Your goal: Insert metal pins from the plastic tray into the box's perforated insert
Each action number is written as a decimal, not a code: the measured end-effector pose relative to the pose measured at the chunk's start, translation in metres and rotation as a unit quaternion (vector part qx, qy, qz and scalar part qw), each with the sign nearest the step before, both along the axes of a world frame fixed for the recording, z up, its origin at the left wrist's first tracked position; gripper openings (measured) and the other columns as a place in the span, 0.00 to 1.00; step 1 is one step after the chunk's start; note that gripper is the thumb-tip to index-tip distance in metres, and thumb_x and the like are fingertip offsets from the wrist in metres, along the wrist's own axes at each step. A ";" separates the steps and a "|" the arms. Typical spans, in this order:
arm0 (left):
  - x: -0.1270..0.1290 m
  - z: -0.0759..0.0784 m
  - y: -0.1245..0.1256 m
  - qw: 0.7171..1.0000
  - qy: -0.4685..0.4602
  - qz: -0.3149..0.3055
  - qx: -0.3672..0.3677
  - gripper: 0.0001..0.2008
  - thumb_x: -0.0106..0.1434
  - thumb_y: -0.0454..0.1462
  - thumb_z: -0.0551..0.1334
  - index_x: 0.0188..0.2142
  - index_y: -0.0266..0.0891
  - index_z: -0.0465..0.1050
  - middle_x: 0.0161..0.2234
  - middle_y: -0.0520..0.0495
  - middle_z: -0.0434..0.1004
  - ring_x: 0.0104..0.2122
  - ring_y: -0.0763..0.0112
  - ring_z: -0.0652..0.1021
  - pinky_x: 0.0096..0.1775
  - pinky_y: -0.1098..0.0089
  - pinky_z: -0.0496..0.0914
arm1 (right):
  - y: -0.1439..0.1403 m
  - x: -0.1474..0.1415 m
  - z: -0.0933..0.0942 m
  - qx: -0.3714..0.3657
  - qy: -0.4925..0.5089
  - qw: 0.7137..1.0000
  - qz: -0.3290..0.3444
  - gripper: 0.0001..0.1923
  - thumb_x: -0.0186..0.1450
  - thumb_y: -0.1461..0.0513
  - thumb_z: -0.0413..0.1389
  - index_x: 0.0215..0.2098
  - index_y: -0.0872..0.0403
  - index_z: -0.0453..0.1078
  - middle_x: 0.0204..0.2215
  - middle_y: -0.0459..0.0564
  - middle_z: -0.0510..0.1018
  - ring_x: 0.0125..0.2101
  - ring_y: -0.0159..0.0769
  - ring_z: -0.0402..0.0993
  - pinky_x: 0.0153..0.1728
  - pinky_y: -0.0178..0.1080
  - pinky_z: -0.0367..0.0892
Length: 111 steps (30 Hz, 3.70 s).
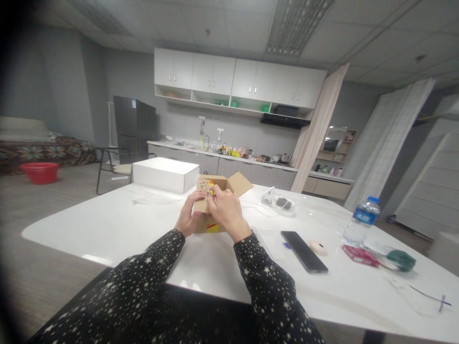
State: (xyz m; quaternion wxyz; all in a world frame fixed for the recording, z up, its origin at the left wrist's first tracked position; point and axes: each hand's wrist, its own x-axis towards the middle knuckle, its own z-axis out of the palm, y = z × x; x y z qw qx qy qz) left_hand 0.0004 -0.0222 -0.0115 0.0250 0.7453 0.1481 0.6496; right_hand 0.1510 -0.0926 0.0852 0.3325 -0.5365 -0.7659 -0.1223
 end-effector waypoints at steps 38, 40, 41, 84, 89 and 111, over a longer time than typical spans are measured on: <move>0.000 0.000 0.000 1.000 -0.006 -0.007 0.007 0.25 0.72 0.55 0.50 0.55 0.41 0.66 0.54 0.36 0.72 0.61 0.52 0.68 0.64 0.44 0.62 | -0.019 0.007 0.003 -0.055 -0.092 0.993 -0.045 0.24 0.76 0.54 0.42 0.46 0.50 0.80 0.50 0.52 0.82 0.52 0.43 0.74 0.53 0.45 0.57; 0.000 0.000 0.000 1.000 -0.005 -0.006 0.008 0.25 0.71 0.55 0.50 0.55 0.41 0.66 0.54 0.36 0.72 0.61 0.52 0.69 0.64 0.44 0.62 | -0.020 0.008 0.002 -0.054 -0.095 0.993 -0.038 0.23 0.76 0.54 0.41 0.49 0.48 0.79 0.52 0.52 0.81 0.53 0.43 0.73 0.53 0.46 0.57; 0.000 0.000 0.000 1.000 -0.005 -0.006 0.009 0.25 0.72 0.55 0.49 0.55 0.41 0.66 0.54 0.36 0.72 0.61 0.52 0.68 0.64 0.45 0.62 | -0.021 0.009 0.001 -0.053 -0.096 0.993 -0.035 0.23 0.77 0.54 0.41 0.50 0.48 0.78 0.53 0.52 0.80 0.54 0.44 0.73 0.54 0.47 0.57; 0.004 0.003 -0.010 0.999 -0.037 0.012 -0.025 0.30 0.72 0.57 0.43 0.57 0.41 0.66 0.60 0.35 0.66 0.63 0.52 0.66 0.64 0.46 0.61 | 0.003 0.168 -0.074 -0.357 0.045 0.933 -0.009 0.11 0.59 0.60 0.60 0.38 0.58 0.79 0.24 0.46 0.75 0.26 0.32 0.67 0.27 0.34 0.59; 0.004 -0.003 -0.004 0.996 -0.065 0.040 -0.038 0.30 0.72 0.57 0.41 0.56 0.41 0.67 0.55 0.37 0.68 0.59 0.55 0.68 0.61 0.49 0.63 | 0.003 0.163 -0.077 -0.373 0.002 0.927 -0.025 0.09 0.58 0.61 0.60 0.35 0.57 0.80 0.24 0.46 0.75 0.26 0.32 0.67 0.27 0.33 0.58; 0.007 -0.008 0.001 0.986 -0.100 0.100 -0.084 0.25 0.73 0.54 0.43 0.51 0.42 0.69 0.47 0.41 0.65 0.52 0.58 0.69 0.48 0.58 0.70 | 0.000 0.133 -0.078 -0.344 -0.077 0.926 -0.133 0.04 0.56 0.65 0.59 0.29 0.57 0.76 0.30 0.56 0.82 0.31 0.38 0.77 0.28 0.34 0.61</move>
